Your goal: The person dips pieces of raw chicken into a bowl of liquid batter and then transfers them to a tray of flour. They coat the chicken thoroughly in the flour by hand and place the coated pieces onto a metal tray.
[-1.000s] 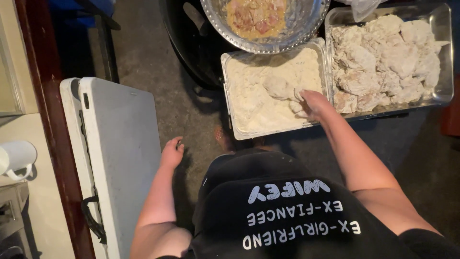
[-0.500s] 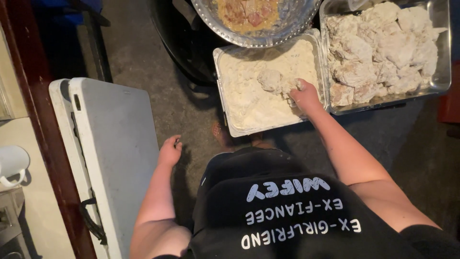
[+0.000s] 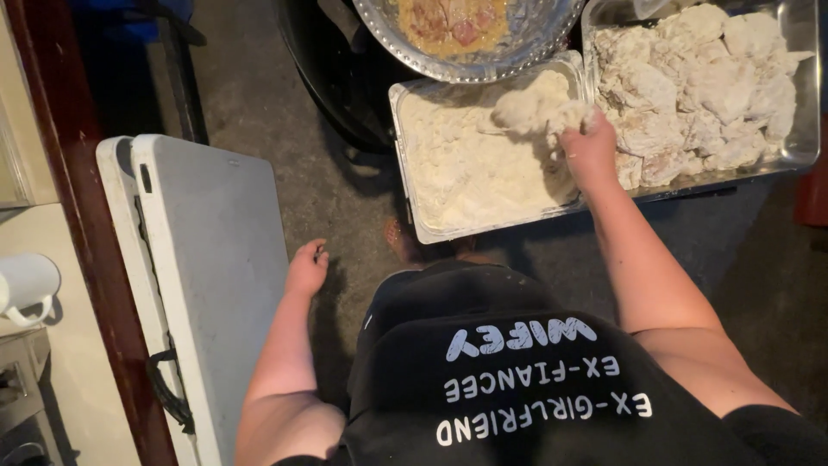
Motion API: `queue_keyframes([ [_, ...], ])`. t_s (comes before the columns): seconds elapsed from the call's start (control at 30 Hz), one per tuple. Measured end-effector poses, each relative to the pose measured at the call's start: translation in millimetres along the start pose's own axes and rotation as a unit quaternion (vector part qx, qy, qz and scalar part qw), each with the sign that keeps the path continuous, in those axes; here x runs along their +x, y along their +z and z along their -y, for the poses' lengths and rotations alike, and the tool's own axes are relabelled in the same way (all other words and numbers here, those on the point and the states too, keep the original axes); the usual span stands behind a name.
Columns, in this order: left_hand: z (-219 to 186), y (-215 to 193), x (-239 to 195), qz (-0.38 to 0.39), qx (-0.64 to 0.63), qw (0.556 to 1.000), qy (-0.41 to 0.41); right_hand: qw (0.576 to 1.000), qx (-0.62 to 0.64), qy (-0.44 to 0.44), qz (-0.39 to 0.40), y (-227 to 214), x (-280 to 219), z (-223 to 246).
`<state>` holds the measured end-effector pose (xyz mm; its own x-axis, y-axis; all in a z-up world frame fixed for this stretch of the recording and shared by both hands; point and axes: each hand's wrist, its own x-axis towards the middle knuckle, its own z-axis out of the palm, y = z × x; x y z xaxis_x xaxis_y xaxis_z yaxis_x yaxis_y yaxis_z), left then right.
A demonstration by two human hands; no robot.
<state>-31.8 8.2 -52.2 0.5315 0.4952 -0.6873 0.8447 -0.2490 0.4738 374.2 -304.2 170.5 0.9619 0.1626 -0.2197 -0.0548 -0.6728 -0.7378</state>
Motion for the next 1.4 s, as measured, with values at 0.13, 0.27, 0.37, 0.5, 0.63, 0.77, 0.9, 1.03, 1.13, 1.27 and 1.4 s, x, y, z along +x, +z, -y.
queue_keyframes([
  [0.13,8.4,4.7,-2.2,-0.003,0.003,1.0,-0.014,0.993,0.013,-0.102,-0.062,22.0,16.7,-61.0],
  [0.27,12.7,7.5,-0.6,-0.006,0.015,1.0,-0.009,0.981,-0.117,-0.156,0.009,49.1,0.9,-109.7],
  [0.37,10.1,8.0,-2.3,-0.002,0.011,1.0,-0.003,0.961,-0.19,-0.2,0.035,59.4,3.1,-133.4],
  [0.5,7.2,9.7,-0.6,0.005,0.019,1.0,0.01,0.924,-0.292,-0.223,0.109,70.8,18.8,-163.6],
  [0.63,7.4,15.4,8.1,0.0,0.017,1.0,0.016,0.891,-0.361,-0.253,0.108,73.2,19.8,-164.3],
  [0.77,11.5,18.5,17.0,-0.004,0.017,0.999,0.039,0.878,-0.365,-0.297,0.081,72.4,25.4,-170.2],
  [0.9,-0.3,13.7,15.4,-0.015,0.016,0.999,0.043,0.958,-0.22,-0.179,0.047,54.6,8.3,-132.0],
  [1.03,5.8,15.4,16.9,-0.01,0.022,0.999,0.028,0.995,-0.077,-0.06,-0.01,14.7,-5.3,-59.5],
  [1.13,14.5,24.9,18.8,0.007,0.032,0.999,-0.009,0.997,-0.048,-0.056,-0.021,1.6,3.0,-66.7],
  [1.27,15.4,41.1,17.9,-0.024,0.034,0.999,0.002,0.995,-0.06,-0.076,-0.022,-12.0,13.8,-70.2],
  [1.4,-5.6,54.5,-3.1,-0.029,0.049,0.998,0.0,1.0,0.001,0.018,0.007,-29.5,31.7,-82.9],
])
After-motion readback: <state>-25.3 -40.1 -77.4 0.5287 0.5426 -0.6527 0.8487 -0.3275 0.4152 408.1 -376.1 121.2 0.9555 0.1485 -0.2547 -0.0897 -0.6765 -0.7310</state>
